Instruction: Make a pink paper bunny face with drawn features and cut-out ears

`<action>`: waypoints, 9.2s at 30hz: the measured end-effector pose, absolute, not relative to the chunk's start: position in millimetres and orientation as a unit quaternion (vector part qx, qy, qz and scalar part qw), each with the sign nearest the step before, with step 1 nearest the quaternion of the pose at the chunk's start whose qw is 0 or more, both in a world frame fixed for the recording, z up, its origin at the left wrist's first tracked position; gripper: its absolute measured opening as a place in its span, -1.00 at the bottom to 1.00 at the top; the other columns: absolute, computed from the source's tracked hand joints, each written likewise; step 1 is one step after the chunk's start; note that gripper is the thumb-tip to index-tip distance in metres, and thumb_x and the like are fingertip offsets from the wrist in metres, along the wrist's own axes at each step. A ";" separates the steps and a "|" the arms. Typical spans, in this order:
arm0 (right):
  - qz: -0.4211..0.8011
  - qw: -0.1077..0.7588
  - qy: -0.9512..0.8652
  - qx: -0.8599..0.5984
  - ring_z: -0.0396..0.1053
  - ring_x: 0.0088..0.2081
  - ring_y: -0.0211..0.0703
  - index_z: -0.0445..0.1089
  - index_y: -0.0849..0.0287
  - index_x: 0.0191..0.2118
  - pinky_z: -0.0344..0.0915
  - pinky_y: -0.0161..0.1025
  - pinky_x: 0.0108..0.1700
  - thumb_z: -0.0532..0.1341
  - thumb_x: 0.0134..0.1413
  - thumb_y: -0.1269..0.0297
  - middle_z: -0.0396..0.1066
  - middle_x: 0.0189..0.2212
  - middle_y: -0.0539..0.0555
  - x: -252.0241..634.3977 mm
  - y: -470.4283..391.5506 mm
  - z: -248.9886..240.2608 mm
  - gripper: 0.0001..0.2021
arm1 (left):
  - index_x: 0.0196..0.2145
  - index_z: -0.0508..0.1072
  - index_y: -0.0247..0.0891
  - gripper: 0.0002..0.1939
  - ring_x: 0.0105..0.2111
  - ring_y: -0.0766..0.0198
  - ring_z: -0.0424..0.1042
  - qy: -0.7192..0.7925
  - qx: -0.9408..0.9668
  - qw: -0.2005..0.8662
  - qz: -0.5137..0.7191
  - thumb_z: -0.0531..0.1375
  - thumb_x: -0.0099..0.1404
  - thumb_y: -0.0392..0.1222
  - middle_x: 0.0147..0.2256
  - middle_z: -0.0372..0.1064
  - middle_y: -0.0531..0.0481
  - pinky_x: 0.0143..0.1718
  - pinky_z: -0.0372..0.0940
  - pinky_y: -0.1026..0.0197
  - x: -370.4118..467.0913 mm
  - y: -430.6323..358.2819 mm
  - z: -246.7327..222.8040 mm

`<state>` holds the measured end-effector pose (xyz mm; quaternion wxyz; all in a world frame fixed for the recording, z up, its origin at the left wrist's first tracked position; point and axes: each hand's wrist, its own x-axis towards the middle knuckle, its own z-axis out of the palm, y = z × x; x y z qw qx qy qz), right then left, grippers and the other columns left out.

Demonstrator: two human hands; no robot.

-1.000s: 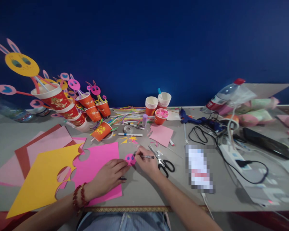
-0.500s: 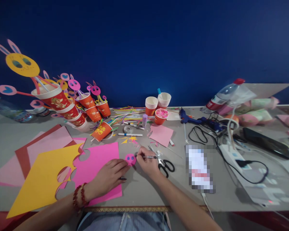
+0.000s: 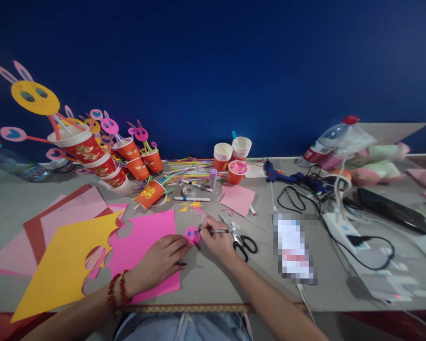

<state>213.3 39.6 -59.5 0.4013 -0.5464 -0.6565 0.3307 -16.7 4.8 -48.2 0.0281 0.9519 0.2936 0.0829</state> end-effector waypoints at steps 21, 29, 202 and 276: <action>0.321 0.392 -0.662 -0.552 0.14 -0.56 -0.25 0.19 0.10 -0.55 0.03 -0.31 -0.49 0.11 0.01 0.35 0.21 -0.64 -0.09 213.5 40.0 -58.0 -0.84 | 0.22 0.30 -0.30 -0.45 0.12 0.08 0.32 0.293 0.952 0.027 0.089 0.19 0.41 0.07 0.11 0.39 -0.13 0.16 0.18 0.05 -16.8 5.3 -48.0; 0.315 0.388 -0.662 -0.559 0.15 -0.56 -0.24 0.20 0.10 -0.54 0.04 -0.29 -0.49 0.11 0.00 0.35 0.22 -0.64 -0.09 212.7 39.8 -55.3 -0.85 | 0.22 0.30 -0.30 -0.45 0.13 0.08 0.32 0.291 0.952 0.024 0.088 0.19 0.41 0.07 0.12 0.38 -0.13 0.16 0.17 0.06 -17.1 5.8 -49.0; 0.397 0.382 -0.656 -0.516 0.08 -0.57 -0.27 0.20 0.10 -0.53 -0.01 -0.31 -0.51 0.12 0.01 0.39 0.15 -0.63 -0.12 203.3 23.9 -46.0 -0.85 | 0.11 0.39 -0.30 -0.67 0.16 0.12 0.36 0.265 0.953 0.046 0.139 0.15 0.45 -0.15 0.08 0.46 -0.14 0.22 0.27 0.03 -17.6 3.6 -48.5; 0.472 0.543 -0.478 -0.504 0.14 -0.62 -0.29 0.27 0.10 -0.40 0.06 -0.35 -0.56 0.14 0.02 0.35 0.27 -0.67 -0.12 207.9 29.9 -46.3 -0.98 | 0.07 0.40 -0.31 -0.69 0.12 0.12 0.39 0.276 0.945 0.064 0.162 0.17 0.42 -0.19 0.08 0.45 -0.17 0.20 0.31 0.03 -18.6 2.9 -45.1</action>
